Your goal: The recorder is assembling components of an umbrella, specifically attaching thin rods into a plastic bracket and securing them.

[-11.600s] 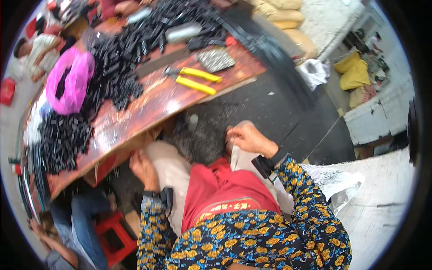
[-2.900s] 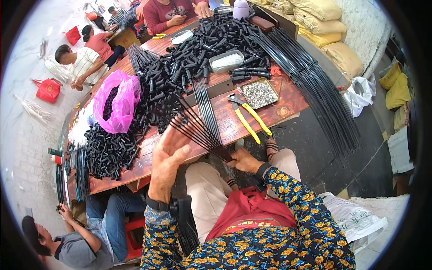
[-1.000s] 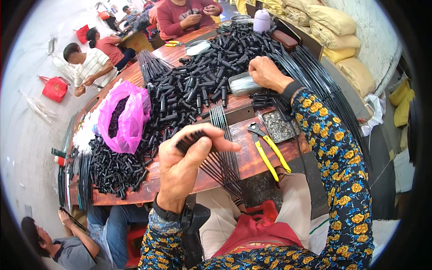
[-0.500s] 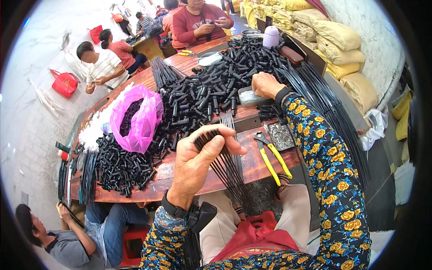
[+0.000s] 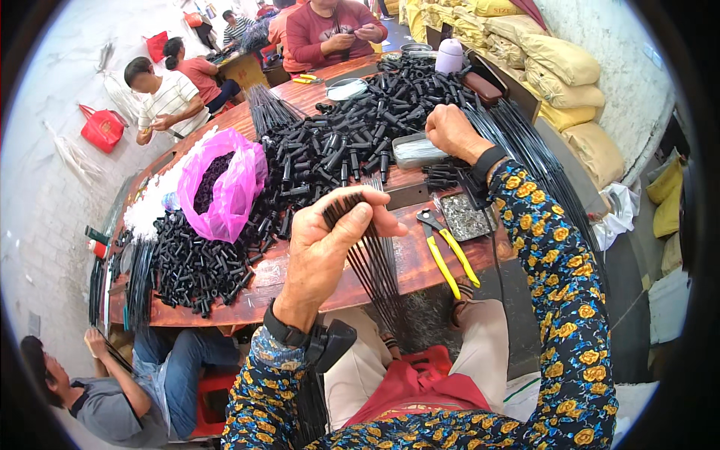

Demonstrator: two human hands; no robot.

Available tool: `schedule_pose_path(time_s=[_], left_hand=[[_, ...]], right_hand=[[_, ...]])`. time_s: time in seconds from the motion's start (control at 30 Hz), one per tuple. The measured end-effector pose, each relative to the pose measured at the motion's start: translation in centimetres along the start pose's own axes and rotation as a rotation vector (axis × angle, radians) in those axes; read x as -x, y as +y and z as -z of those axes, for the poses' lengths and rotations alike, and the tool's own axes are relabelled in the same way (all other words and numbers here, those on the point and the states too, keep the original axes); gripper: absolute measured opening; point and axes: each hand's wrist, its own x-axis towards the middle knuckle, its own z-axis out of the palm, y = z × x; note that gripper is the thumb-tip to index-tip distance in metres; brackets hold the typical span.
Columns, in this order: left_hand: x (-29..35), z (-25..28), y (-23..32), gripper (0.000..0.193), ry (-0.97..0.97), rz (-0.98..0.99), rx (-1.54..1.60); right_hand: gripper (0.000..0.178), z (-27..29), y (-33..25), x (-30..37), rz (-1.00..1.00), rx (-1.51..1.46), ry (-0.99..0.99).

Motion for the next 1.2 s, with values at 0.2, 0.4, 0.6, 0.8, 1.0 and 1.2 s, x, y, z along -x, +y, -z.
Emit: schedule_pose_path(time_s=[0.2, 0.4, 0.6, 0.8, 1.0, 1.2], left_hand=[[-0.1, -0.1, -0.4, 0.023, 0.001, -0.001, 0.008], [0.2, -0.3, 0.1, 0.022, 0.020, 0.010, -0.006], [0.6, -0.6, 0.0, 0.022, 0.018, -0.005, -0.001], [1.1, -0.5, 0.1, 0.021, 0.032, -0.013, 0.044], [1.3, -0.3, -0.2, 0.021, 0.043, -0.032, 0.043], [1.5, -0.2, -0.2, 0.021, 0.051, -0.040, 0.034]], right_hand=[[0.011, 8.8, -7.3, 3.2, -0.108, -0.551, -0.282], [0.012, 13.1, -14.6, 7.8, 0.493, -0.452, -0.016], [0.020, 13.4, -15.2, 9.0, 0.544, -0.310, -0.007], [0.022, 13.6, -15.8, 9.1, 0.544, -0.288, -0.048], [0.024, 13.4, -15.9, 9.1, 0.553, -0.245, -0.067], [0.026, 13.2, -16.0, 9.1, 0.577, -0.206, -0.034]])
